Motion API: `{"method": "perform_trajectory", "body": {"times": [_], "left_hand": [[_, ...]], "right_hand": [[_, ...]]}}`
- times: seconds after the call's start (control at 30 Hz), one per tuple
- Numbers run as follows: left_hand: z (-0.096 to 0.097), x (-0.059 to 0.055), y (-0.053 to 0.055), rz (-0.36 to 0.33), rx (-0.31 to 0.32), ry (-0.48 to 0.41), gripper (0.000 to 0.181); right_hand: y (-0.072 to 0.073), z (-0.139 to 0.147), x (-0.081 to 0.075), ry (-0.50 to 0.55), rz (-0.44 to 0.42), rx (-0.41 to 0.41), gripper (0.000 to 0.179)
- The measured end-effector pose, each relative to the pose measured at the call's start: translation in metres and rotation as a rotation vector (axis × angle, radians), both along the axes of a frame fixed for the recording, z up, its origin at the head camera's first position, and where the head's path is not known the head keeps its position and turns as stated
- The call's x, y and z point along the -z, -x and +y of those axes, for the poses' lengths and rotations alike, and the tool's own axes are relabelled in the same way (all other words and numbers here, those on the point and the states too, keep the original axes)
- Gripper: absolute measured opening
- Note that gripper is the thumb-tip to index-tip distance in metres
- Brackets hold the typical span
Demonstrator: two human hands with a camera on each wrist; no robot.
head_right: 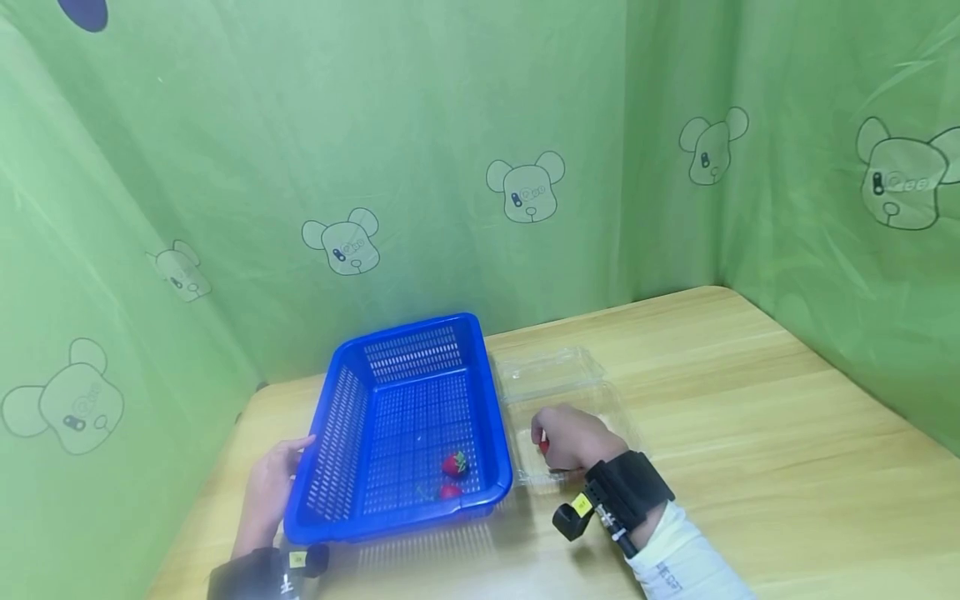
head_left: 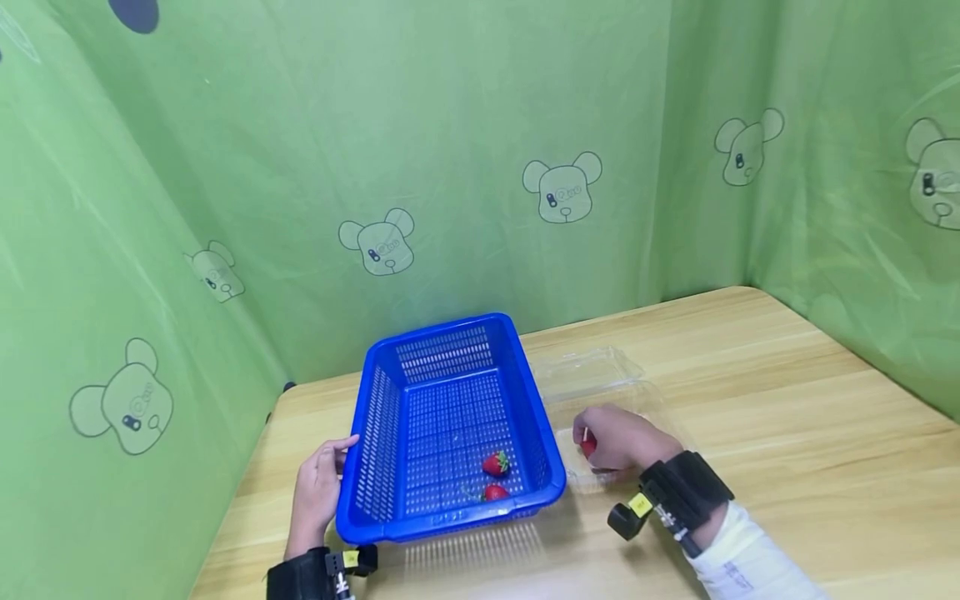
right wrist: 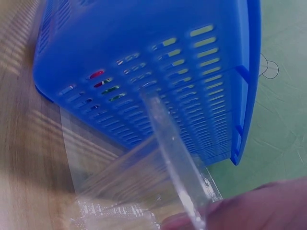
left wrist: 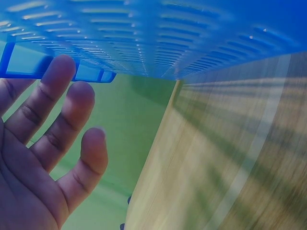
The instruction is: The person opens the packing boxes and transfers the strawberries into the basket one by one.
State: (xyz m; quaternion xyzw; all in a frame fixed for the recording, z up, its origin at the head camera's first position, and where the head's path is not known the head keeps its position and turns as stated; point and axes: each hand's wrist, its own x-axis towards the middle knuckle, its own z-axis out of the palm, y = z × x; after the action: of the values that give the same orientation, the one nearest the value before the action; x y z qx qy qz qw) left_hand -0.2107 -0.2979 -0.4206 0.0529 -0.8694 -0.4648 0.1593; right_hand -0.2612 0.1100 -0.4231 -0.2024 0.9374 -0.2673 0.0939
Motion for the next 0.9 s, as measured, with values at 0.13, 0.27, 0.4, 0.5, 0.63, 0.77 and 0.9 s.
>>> {"method": "perform_trajectory", "body": {"times": [0.13, 0.27, 0.4, 0.5, 0.63, 0.77, 0.9], "left_hand": [[-0.0003, 0.0006, 0.0003, 0.005, -0.006, 0.005, 0.049], [-0.0005, 0.0016, 0.0008, 0.007, -0.008, 0.004, 0.049], [-0.0007, 0.0017, 0.0002, 0.001, -0.006, 0.008, 0.051], [-0.0008, 0.0015, 0.0001, -0.001, -0.004, 0.008, 0.052], [-0.0012, 0.0029, 0.0001, -0.001, -0.012, 0.007, 0.052], [-0.0013, 0.0033, 0.0002, 0.004, -0.014, 0.003, 0.052], [-0.0006, 0.0029, 0.0002, -0.002, -0.015, -0.004, 0.052]], "right_hand": [[0.0013, 0.0002, -0.0005, -0.008, 0.02, 0.002, 0.028], [0.002, 0.0006, -0.0021, -0.013, 0.035, 0.003, 0.026], [0.0023, 0.0002, -0.0028, -0.007, 0.038, -0.001, 0.024], [0.0022, -0.0001, -0.0031, -0.004, 0.035, 0.002, 0.023], [0.0021, -0.0004, -0.0048, -0.008, 0.041, 0.008, 0.023], [0.0027, -0.0001, -0.0058, -0.019, 0.062, 0.01, 0.022], [0.0029, 0.0008, -0.0049, -0.021, 0.07, 0.01, 0.02]]}}
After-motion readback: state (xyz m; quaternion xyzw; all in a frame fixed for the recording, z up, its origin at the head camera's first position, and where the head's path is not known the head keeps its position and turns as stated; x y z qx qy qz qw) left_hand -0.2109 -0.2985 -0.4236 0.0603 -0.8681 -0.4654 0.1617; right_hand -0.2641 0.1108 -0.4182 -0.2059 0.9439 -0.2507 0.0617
